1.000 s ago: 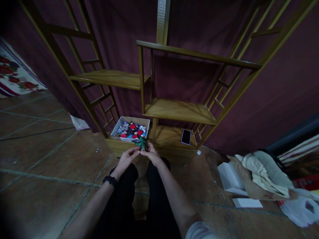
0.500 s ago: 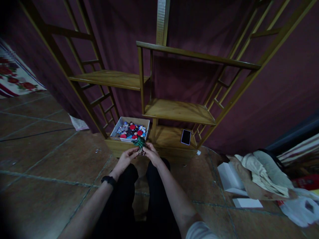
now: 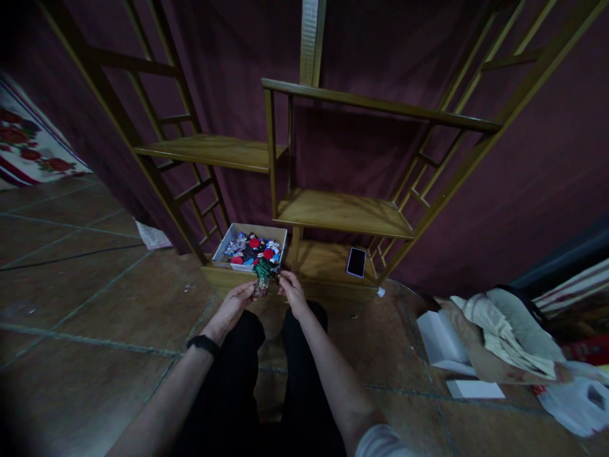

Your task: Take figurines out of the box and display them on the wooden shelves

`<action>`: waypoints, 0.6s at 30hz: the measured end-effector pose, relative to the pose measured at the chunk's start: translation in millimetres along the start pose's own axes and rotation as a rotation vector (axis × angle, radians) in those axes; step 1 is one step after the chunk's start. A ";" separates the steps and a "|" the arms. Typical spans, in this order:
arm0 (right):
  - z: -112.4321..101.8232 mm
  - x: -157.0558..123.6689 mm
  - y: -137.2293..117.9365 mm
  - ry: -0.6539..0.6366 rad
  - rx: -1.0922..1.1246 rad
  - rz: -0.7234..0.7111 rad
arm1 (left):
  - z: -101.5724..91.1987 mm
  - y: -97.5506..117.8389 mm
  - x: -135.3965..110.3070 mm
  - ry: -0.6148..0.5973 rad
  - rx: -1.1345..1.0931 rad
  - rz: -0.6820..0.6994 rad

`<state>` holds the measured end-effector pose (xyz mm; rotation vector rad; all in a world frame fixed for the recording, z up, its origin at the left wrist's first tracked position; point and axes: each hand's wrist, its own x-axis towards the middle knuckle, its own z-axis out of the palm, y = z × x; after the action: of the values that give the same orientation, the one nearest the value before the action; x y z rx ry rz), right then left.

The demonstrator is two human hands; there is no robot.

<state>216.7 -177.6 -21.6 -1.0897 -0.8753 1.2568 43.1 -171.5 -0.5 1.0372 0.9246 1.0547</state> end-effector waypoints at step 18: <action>1.5 6.0 9.3 -0.106 -0.177 -0.144 | 2.7 12.1 -9.5 -0.129 -0.047 -0.085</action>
<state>213.5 -171.7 -30.5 -1.0856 -1.1433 1.1419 40.7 -179.3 12.8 1.0063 0.8286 0.9235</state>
